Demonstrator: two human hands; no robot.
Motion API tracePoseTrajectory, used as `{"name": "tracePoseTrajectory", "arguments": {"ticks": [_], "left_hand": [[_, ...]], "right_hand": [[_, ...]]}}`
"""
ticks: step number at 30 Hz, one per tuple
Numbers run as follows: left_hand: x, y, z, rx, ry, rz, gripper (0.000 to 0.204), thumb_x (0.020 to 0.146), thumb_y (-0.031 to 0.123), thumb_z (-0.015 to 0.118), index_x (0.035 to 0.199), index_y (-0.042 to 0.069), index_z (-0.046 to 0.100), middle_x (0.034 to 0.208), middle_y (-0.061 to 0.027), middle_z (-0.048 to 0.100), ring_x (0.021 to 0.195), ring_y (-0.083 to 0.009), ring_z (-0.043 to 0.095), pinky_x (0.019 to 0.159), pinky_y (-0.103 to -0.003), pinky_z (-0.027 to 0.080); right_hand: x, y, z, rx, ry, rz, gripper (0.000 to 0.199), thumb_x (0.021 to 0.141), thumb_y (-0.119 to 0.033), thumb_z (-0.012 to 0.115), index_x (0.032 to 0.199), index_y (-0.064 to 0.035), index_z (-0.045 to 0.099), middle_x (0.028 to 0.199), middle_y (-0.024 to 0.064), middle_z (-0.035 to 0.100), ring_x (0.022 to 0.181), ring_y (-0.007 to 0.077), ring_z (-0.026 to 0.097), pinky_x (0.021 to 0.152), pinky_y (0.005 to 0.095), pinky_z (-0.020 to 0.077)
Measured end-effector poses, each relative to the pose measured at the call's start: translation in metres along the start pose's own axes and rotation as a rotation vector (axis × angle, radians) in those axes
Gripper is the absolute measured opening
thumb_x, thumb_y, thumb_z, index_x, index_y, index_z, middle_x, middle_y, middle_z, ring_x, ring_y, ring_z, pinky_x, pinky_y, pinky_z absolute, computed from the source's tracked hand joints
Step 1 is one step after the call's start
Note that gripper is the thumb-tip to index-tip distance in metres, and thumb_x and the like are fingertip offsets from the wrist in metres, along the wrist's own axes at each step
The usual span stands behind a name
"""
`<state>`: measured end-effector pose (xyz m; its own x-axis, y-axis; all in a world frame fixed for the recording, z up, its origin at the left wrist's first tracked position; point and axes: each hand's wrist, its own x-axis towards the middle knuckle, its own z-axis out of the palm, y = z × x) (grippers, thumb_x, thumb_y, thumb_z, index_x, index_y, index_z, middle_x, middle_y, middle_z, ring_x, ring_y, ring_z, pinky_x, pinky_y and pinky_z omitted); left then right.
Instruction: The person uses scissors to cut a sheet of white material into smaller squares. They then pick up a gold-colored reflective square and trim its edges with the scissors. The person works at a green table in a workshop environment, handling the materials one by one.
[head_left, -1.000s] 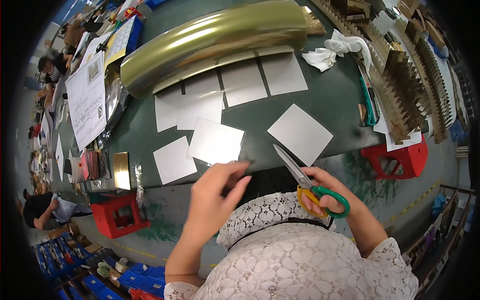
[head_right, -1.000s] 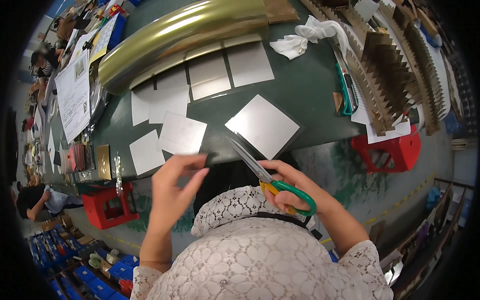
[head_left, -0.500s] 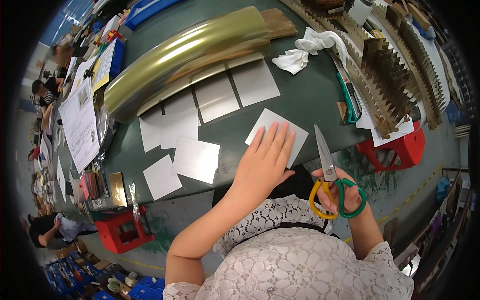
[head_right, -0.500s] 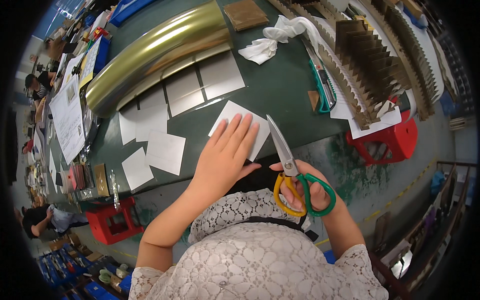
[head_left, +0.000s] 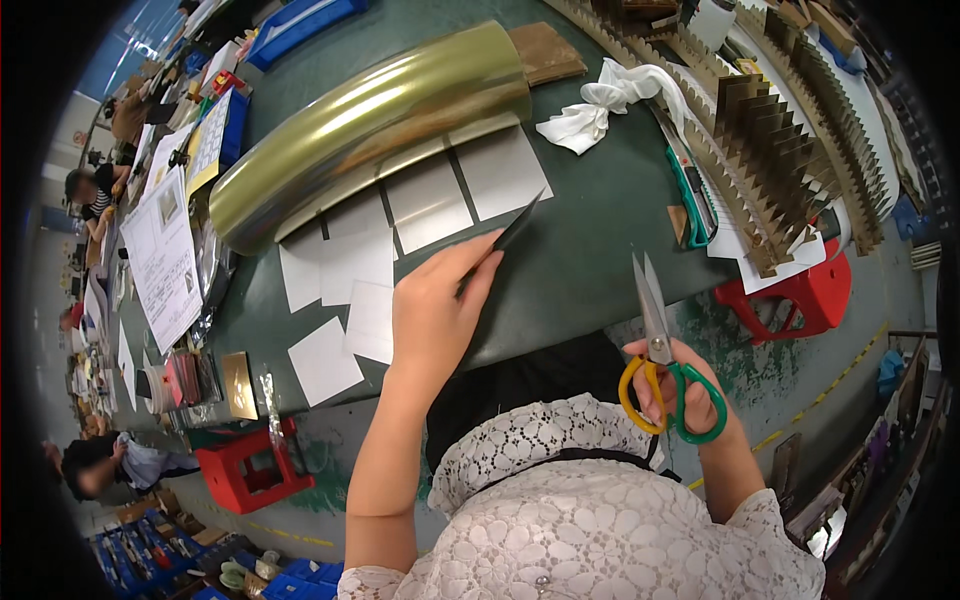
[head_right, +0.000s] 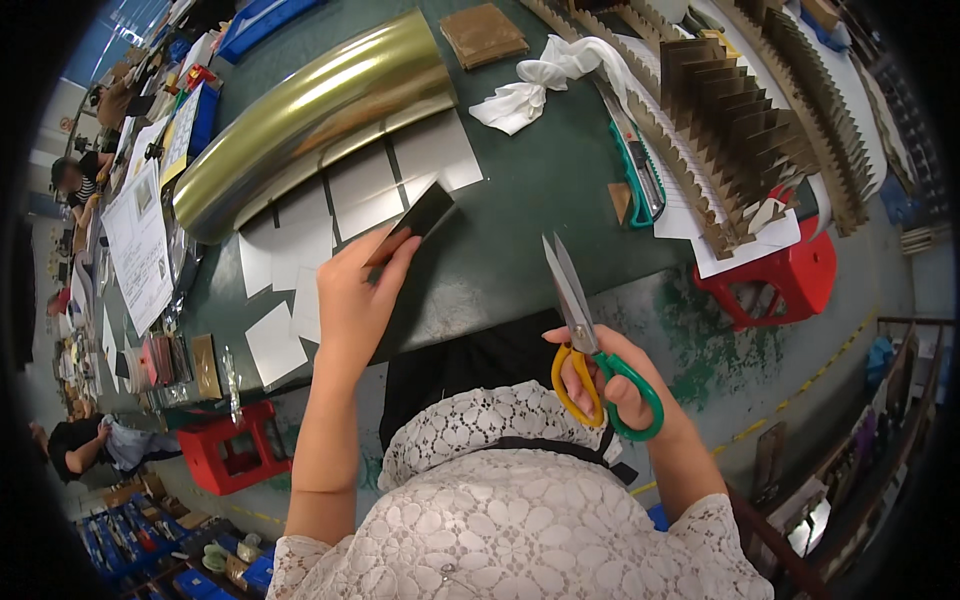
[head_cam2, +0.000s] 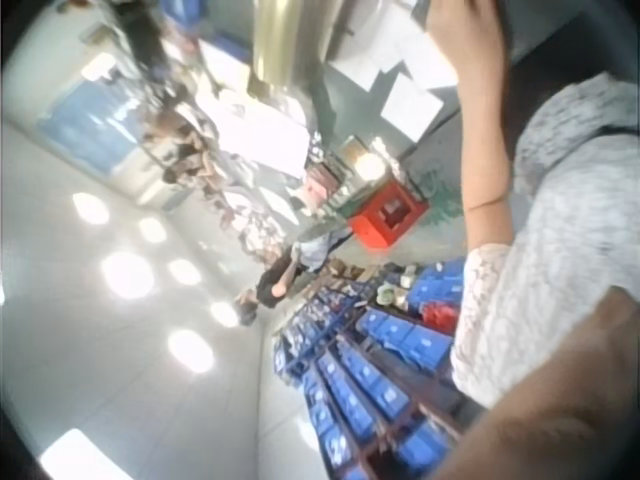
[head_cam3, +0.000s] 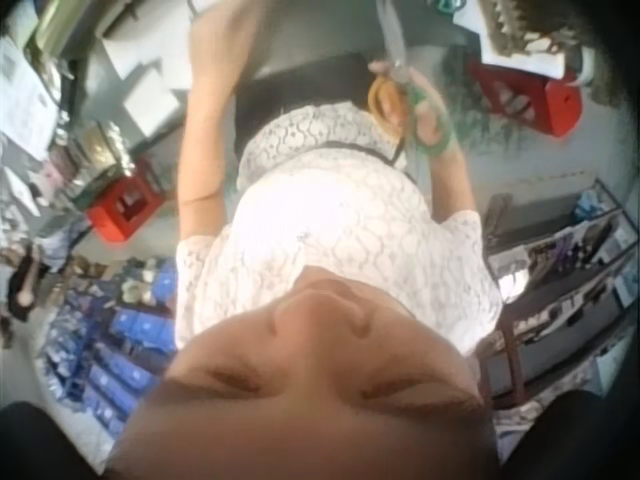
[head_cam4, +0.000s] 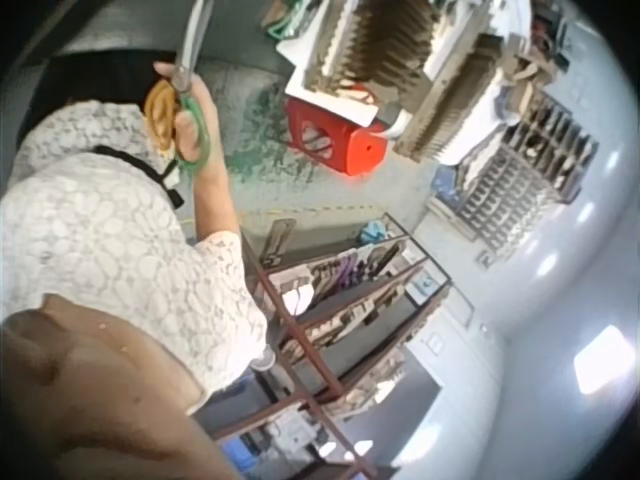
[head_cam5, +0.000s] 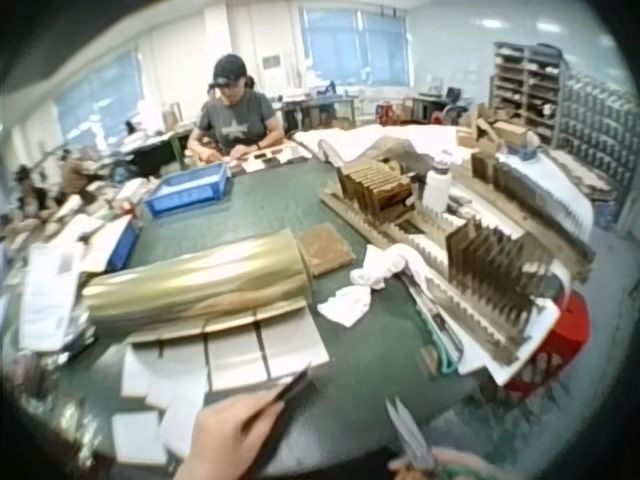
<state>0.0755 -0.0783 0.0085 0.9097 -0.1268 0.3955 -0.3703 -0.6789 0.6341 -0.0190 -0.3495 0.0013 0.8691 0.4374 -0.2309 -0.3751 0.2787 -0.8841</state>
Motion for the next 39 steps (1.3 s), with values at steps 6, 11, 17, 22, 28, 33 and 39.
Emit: {"name": "tracePoseTrajectory", "arguments": {"ticks": [6,11,17,22,28,33,39], "left_hand": [[-0.032,0.015,-0.021,-0.837,0.202,-0.646,0.014,0.087,0.01,0.066,0.096,-0.001,0.069,0.082,-0.0015,0.066,0.07,-0.0066,0.058,0.062,-0.021,0.045],[-0.054,0.016,-0.029,-1.159,0.091,-0.857,0.014,0.089,0.011,0.063,0.098,0.001,0.067,0.091,-0.003,0.068,0.079,-0.0061,0.06,0.07,-0.022,0.047],[-0.064,0.016,-0.029,-1.123,0.026,-0.804,0.013,0.09,0.009,0.064,0.098,0.001,0.069,0.091,-0.0028,0.068,0.082,-0.0063,0.06,0.074,-0.023,0.048],[-0.066,0.016,-0.028,-1.078,-0.053,-0.744,0.015,0.09,0.01,0.064,0.099,-0.001,0.069,0.092,-0.0027,0.068,0.083,-0.0066,0.06,0.075,-0.022,0.048],[-0.066,0.017,-0.028,-1.073,-0.094,-0.694,0.016,0.091,0.011,0.063,0.099,-0.003,0.068,0.093,-0.0029,0.068,0.083,-0.0064,0.059,0.074,-0.022,0.048],[-0.067,0.019,-0.026,-1.053,-0.1,-0.709,0.015,0.091,0.01,0.063,0.099,-0.003,0.067,0.092,-0.0028,0.067,0.081,-0.0061,0.059,0.072,-0.022,0.047],[-0.064,0.024,-0.026,-1.072,-0.102,-0.746,0.013,0.09,0.007,0.061,0.096,-0.002,0.067,0.092,-0.0021,0.066,0.08,-0.0053,0.057,0.07,-0.022,0.045]], "right_hand": [[-0.003,0.009,0.013,-0.183,0.026,0.064,0.089,0.072,-0.06,0.072,0.131,0.0011,0.045,0.088,0.0011,0.051,0.074,0.0073,0.048,0.066,0.0203,0.0405],[-0.003,0.015,0.021,-0.261,-0.015,0.114,0.087,0.069,-0.053,0.078,0.131,-0.0006,0.046,0.096,0.0011,0.05,0.087,0.0099,0.048,0.079,0.0243,0.0392],[-0.002,0.01,0.025,-0.399,-0.089,0.052,0.071,0.072,-0.029,0.082,0.131,-0.0065,0.05,0.1,0.0043,0.048,0.09,0.0147,0.05,0.082,0.0285,0.0421],[0.002,0.008,0.028,-0.439,-0.108,0.018,0.071,0.071,-0.027,0.082,0.131,-0.0065,0.05,0.098,0.0046,0.048,0.088,0.0149,0.049,0.08,0.0289,0.0429],[0.004,0.006,0.028,-0.471,-0.112,0.025,0.071,0.071,-0.025,0.083,0.131,-0.0073,0.05,0.096,0.004,0.048,0.084,0.0143,0.048,0.077,0.028,0.0427],[0.005,0.005,0.028,-0.478,-0.101,0.039,0.07,0.07,-0.023,0.083,0.131,-0.0081,0.05,0.095,0.0035,0.048,0.082,0.0137,0.048,0.076,0.0273,0.0423],[0.005,0.004,0.026,-0.472,-0.1,0.056,0.069,0.07,-0.022,0.083,0.13,-0.0083,0.051,0.095,0.0034,0.048,0.083,0.0136,0.048,0.076,0.0272,0.0421]]}}
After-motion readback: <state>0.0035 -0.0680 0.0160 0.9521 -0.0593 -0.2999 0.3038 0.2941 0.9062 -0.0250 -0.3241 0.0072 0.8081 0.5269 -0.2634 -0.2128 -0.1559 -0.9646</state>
